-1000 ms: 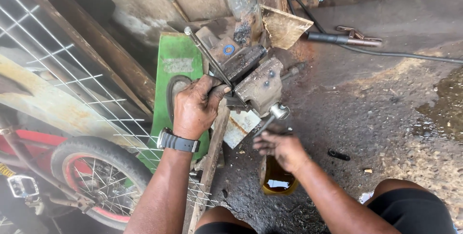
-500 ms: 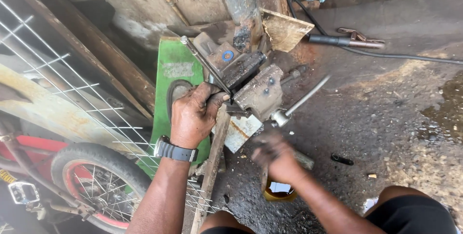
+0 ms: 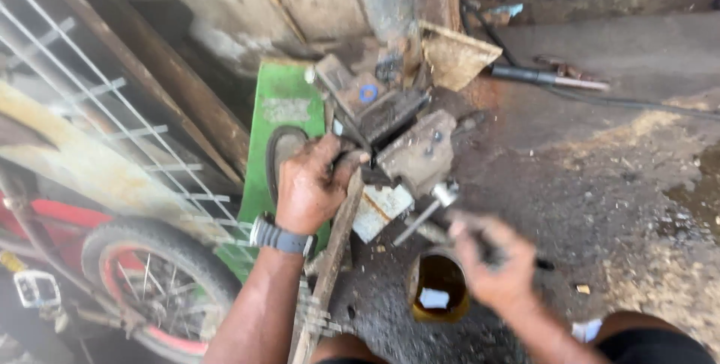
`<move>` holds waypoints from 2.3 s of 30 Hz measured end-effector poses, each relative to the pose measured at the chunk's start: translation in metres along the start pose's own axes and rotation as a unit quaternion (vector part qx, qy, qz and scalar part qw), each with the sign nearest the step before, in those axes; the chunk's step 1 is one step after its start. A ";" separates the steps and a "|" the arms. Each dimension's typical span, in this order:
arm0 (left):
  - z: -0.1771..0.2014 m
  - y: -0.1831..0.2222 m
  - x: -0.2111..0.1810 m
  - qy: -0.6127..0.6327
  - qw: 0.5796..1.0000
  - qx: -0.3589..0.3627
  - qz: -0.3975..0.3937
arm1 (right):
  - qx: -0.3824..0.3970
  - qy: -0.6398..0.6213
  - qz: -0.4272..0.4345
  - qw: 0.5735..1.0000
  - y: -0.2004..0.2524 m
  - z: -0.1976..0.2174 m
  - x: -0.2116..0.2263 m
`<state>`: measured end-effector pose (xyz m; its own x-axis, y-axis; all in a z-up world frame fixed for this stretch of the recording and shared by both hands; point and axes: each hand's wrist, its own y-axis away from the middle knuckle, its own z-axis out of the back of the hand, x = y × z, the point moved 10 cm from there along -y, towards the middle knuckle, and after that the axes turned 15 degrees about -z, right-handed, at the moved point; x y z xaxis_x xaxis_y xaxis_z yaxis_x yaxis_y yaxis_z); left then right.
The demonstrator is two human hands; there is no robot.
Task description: The person is modifying a metal rod by attaching a bracket and securing the assembly in a bench vise for further adjustment.
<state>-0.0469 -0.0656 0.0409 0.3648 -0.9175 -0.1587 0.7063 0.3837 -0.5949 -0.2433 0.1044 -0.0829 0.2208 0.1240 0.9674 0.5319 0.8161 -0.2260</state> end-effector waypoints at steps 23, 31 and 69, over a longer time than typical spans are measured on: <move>0.020 -0.015 -0.008 0.028 0.995 -0.093 0.009 | 0.261 0.135 0.217 0.931 -0.133 -0.103 0.229; 0.015 -0.011 -0.006 0.010 0.997 -0.074 0.033 | 0.079 0.071 0.082 0.991 -0.094 -0.016 0.104; 0.009 -0.005 -0.005 0.006 0.993 -0.095 0.074 | 0.086 0.090 0.188 0.974 -0.008 -0.048 0.006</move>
<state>-0.0472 -0.0621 0.0515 0.4482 -0.8541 -0.2637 0.5177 0.4885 -0.7024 -0.2069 0.0718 -0.0806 0.5218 0.3436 0.7808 0.2449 0.8164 -0.5230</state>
